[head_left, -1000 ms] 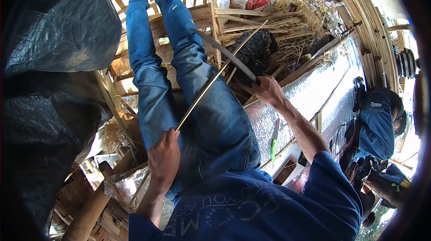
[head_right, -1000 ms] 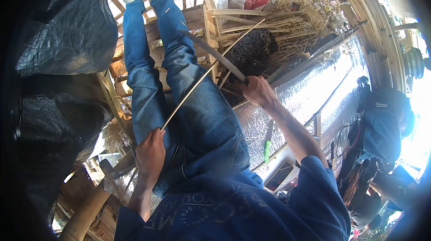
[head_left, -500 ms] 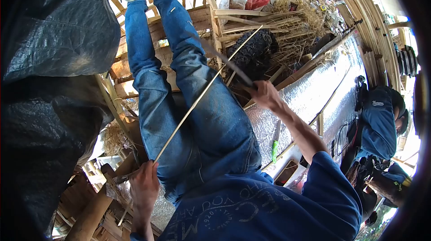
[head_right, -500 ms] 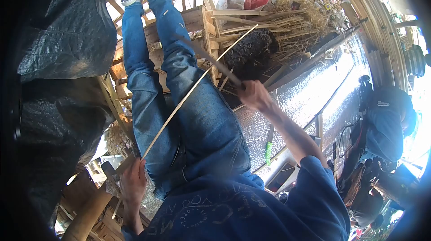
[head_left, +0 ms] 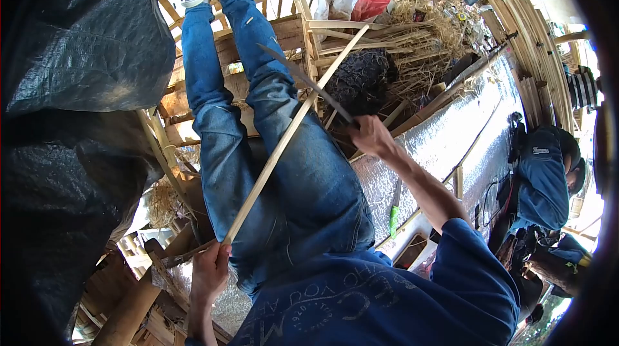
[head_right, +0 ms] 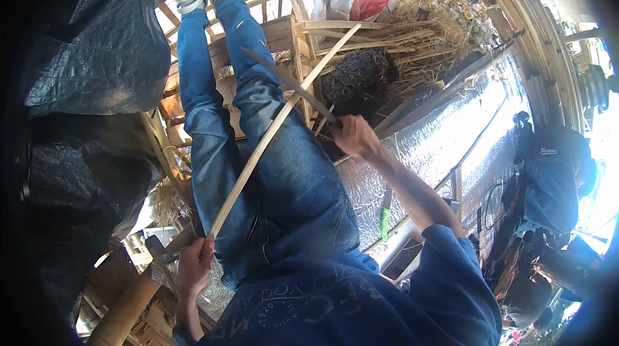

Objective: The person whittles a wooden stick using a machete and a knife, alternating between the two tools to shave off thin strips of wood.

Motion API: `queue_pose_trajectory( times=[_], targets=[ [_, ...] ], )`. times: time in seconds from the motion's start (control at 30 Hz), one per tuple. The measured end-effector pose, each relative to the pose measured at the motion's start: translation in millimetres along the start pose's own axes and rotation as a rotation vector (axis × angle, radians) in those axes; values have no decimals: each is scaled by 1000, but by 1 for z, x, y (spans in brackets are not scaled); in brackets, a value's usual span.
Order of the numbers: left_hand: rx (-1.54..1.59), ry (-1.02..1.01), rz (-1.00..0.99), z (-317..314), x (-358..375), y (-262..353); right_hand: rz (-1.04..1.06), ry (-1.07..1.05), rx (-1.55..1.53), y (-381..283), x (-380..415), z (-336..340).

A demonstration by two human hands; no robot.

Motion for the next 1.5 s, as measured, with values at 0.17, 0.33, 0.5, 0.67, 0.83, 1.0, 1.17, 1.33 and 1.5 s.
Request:
queue_pose_trajectory(
  times=[0.17,0.33,0.5,0.67,0.83,1.0,1.17,1.33,1.5],
  targets=[
    [150,-50,56,-12,6,-17,199,7,198,-14,11,-26],
    [-135,30,23,4,18,3,14,64,19,14,-35,13],
    [-94,51,17,5,18,5,17,140,80,9,-22,33],
    [-36,37,37,1,20,-1,251,4,234,-26,11,-20],
    [-120,129,-37,8,28,11,64,161,123,14,-49,32],
    [155,-55,80,-11,21,-31,27,133,99,9,-30,38],
    [836,-371,250,-41,28,-67,194,3,224,-21,2,-21],
    [916,-452,240,-47,26,-76,141,159,117,13,-52,2],
    [863,-426,226,-39,27,-82,123,189,122,-9,-27,17]
  ],
)
Point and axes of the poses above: each hand's wrist, its own x-axis away from the middle knuckle, its own z-axis out of the back of the hand, y = z × x, the point moved 9 cm from there along -x, towards the middle knuckle, and after that the axes turned 12 degrees about -y, right-handed, at the moved point
